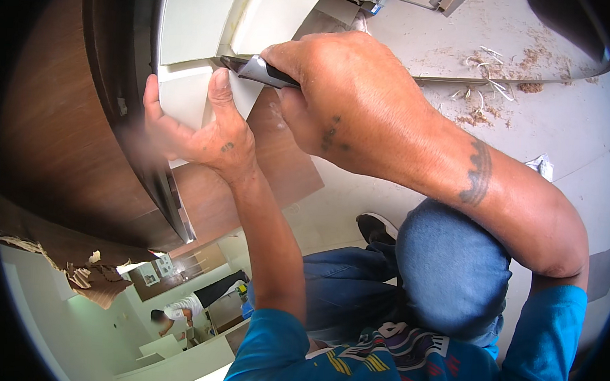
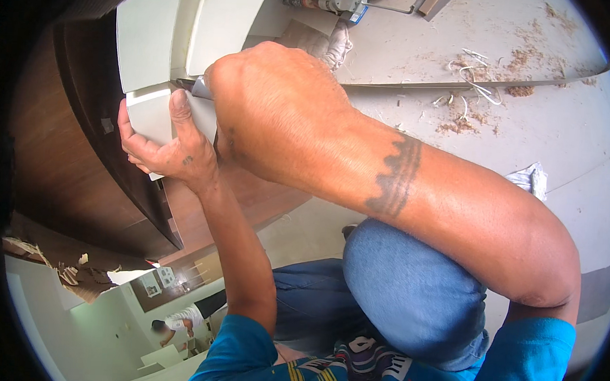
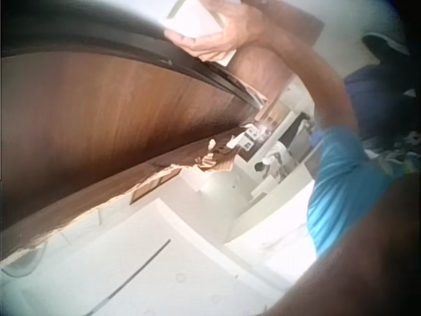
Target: The person uses a utility knife to trim and shape a white curved molding piece. They repeatedly score and remove small sections along the edge, adjusting the piece as needed.
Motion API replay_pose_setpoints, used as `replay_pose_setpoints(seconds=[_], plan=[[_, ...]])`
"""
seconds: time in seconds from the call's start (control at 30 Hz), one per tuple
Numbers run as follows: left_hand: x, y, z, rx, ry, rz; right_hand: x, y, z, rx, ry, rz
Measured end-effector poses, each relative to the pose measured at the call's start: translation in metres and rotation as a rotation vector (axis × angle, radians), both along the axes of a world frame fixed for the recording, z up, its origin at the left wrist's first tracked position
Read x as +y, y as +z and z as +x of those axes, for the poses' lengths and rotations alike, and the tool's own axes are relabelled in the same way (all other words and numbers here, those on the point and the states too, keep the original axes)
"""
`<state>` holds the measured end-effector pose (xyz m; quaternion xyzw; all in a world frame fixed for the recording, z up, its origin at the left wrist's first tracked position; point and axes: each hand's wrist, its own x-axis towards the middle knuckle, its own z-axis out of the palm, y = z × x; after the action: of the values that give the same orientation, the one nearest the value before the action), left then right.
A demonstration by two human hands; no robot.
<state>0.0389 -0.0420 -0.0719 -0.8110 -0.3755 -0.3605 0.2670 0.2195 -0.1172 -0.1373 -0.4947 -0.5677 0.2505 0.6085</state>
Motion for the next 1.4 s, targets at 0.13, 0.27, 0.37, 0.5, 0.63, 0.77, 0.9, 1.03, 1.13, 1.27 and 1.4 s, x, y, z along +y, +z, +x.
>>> replay_pose_setpoints(seconds=[0.13,0.27,0.37,0.5,0.63,0.77,0.9,1.03,1.13,1.27,1.4], plan=[[0.000,-0.001,0.000,-0.017,0.003,-0.005,0.001,0.000,-0.001,-0.002,0.017,-0.007],[0.001,-0.001,-0.001,-0.026,0.002,-0.001,0.000,0.005,0.001,0.017,0.036,-0.049],[0.004,-0.005,-0.002,-0.110,-0.051,-0.027,0.001,0.003,-0.001,0.031,0.039,-0.049],[0.004,-0.005,-0.003,-0.142,-0.078,-0.038,0.005,-0.005,-0.003,0.029,-0.006,0.022],[0.004,-0.007,0.000,-0.172,-0.082,-0.050,0.005,-0.007,0.001,-0.041,0.045,-0.006],[0.004,-0.007,0.000,-0.169,-0.081,-0.053,0.003,-0.009,0.002,-0.033,0.041,0.012],[0.000,-0.007,0.000,-0.222,-0.109,-0.106,-0.008,-0.007,0.010,-0.057,0.079,0.013],[-0.003,-0.003,0.000,-0.179,-0.093,-0.125,-0.009,-0.007,0.005,0.017,-0.032,0.061],[-0.001,0.002,-0.006,-0.019,-0.018,-0.048,-0.006,-0.006,0.004,0.025,-0.019,0.018],[-0.004,0.002,0.000,-0.032,-0.011,-0.054,-0.001,-0.004,0.004,0.009,-0.032,0.001],[-0.004,0.001,0.003,-0.062,-0.027,-0.071,0.002,-0.003,0.002,0.018,-0.070,0.017]])
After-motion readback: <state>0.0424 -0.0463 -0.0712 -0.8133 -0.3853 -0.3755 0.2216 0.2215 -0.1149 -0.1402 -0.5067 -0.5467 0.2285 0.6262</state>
